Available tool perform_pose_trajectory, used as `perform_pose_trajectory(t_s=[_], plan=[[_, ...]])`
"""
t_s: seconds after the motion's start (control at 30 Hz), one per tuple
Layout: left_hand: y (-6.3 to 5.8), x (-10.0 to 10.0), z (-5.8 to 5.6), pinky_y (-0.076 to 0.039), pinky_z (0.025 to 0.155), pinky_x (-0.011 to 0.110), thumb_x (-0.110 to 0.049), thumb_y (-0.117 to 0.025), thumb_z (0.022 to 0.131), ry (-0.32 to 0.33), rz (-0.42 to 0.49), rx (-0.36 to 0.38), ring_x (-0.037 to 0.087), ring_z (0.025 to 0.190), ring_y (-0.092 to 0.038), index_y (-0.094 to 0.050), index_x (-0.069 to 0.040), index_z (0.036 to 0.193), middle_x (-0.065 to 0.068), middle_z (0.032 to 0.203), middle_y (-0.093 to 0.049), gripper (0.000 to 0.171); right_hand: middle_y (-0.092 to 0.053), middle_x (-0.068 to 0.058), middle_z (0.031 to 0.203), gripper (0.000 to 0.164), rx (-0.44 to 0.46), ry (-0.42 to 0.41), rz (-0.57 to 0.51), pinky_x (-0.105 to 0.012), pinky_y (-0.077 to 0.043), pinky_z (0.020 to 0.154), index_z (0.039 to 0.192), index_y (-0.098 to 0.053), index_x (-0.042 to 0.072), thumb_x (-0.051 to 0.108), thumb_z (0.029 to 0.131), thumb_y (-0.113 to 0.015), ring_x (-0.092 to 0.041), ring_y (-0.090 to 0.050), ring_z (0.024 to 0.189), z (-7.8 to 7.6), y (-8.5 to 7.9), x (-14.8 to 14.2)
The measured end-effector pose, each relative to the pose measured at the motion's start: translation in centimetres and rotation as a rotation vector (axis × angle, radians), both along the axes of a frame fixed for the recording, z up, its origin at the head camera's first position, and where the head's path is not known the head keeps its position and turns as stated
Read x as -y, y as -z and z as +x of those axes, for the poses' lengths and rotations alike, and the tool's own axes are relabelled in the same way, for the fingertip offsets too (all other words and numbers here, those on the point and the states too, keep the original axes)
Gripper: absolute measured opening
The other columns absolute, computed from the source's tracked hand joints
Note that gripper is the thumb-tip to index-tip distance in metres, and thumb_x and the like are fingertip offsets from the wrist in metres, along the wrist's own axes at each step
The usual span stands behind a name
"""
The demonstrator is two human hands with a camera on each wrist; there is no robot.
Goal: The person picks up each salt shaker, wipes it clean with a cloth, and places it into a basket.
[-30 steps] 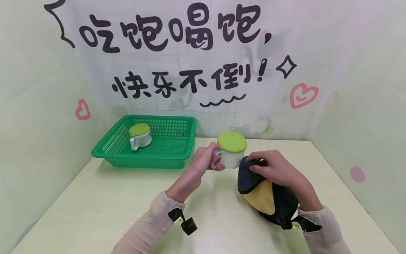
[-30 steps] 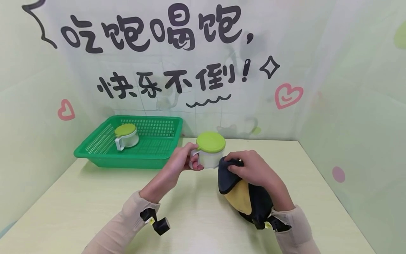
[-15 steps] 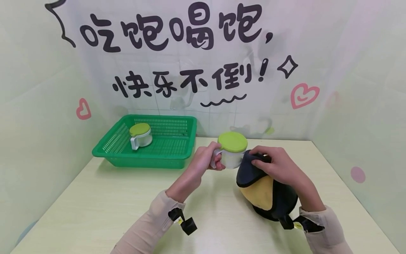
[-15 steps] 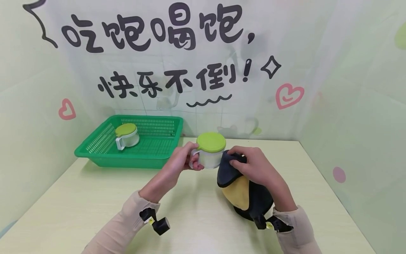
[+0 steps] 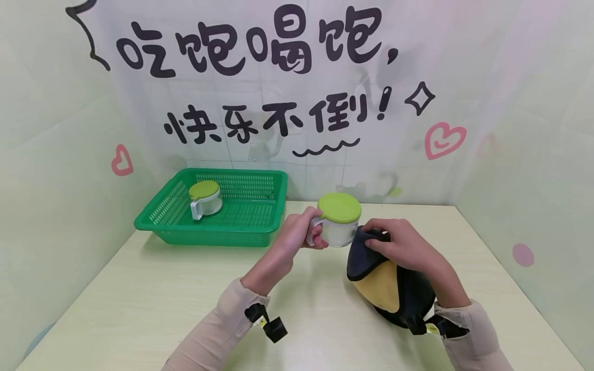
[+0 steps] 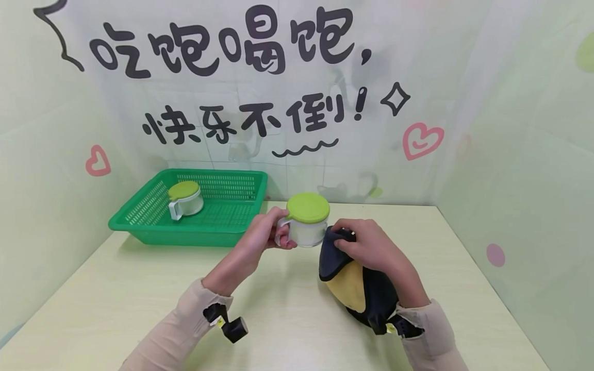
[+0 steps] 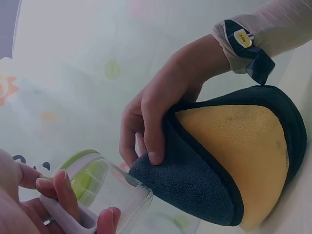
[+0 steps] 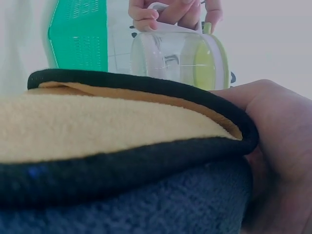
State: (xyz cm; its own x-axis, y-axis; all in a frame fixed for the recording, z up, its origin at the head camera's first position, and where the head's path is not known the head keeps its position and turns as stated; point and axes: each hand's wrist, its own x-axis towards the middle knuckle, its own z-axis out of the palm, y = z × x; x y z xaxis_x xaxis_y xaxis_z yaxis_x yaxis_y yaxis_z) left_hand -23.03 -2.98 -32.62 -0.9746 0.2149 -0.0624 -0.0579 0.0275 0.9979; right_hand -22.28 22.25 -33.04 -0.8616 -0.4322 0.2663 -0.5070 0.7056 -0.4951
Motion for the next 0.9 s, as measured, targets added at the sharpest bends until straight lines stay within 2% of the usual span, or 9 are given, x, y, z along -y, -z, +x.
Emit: perform_pose_trajectory(t_s=[0.23, 0.43, 0.57, 0.9], plan=[[0.41, -0.10, -0.22, -0.061, 0.074, 0.030, -0.033, -0.046, 0.098, 0.031, -0.033, 0.016, 0.013, 0.058, -0.063, -0.045, -0.010, 0.064, -0.001, 0.055, -0.050, 0.041, -0.076, -0.007, 0.113, 0.020, -0.055, 0.057, -0.033, -0.042, -0.056, 0.085, 0.114, -0.074, 0.013, 0.012, 0.095, -0.071, -0.020, -0.069, 0.096, 0.40, -0.34, -0.18], [0.44, -0.24, -0.07, -0.060, 0.072, 0.029, -0.034, -0.046, 0.098, 0.026, -0.058, 0.018, 0.013, 0.058, -0.064, -0.045, -0.010, 0.064, 0.000, 0.055, -0.051, 0.042, -0.076, -0.010, 0.114, 0.020, -0.089, 0.088, -0.061, -0.043, -0.056, 0.086, 0.115, -0.074, 0.010, 0.011, 0.095, -0.070, -0.024, -0.069, 0.100, 0.52, -0.56, -0.16], [0.32, -0.28, 0.07, -0.061, 0.073, 0.030, -0.035, -0.045, 0.098, 0.028, -0.060, 0.022, 0.014, 0.058, -0.064, -0.044, -0.011, 0.064, 0.000, 0.055, -0.050, 0.042, -0.075, -0.012, 0.114, 0.023, -0.104, 0.096, -0.054, -0.043, -0.055, 0.083, 0.117, -0.072, 0.009, 0.012, 0.094, -0.072, -0.024, -0.068, 0.096, 0.39, -0.47, -0.10], [0.56, -0.15, -0.03, -0.060, 0.071, 0.029, -0.034, -0.046, 0.097, 0.018, -0.040, 0.014, 0.013, 0.057, -0.062, -0.042, -0.011, 0.062, 0.000, 0.053, -0.048, 0.042, -0.074, -0.014, 0.115, 0.030, -0.066, 0.077, 0.018, -0.043, -0.055, 0.082, 0.121, -0.069, 0.007, 0.013, 0.092, -0.073, -0.023, -0.067, 0.092, 0.43, -0.38, -0.04]])
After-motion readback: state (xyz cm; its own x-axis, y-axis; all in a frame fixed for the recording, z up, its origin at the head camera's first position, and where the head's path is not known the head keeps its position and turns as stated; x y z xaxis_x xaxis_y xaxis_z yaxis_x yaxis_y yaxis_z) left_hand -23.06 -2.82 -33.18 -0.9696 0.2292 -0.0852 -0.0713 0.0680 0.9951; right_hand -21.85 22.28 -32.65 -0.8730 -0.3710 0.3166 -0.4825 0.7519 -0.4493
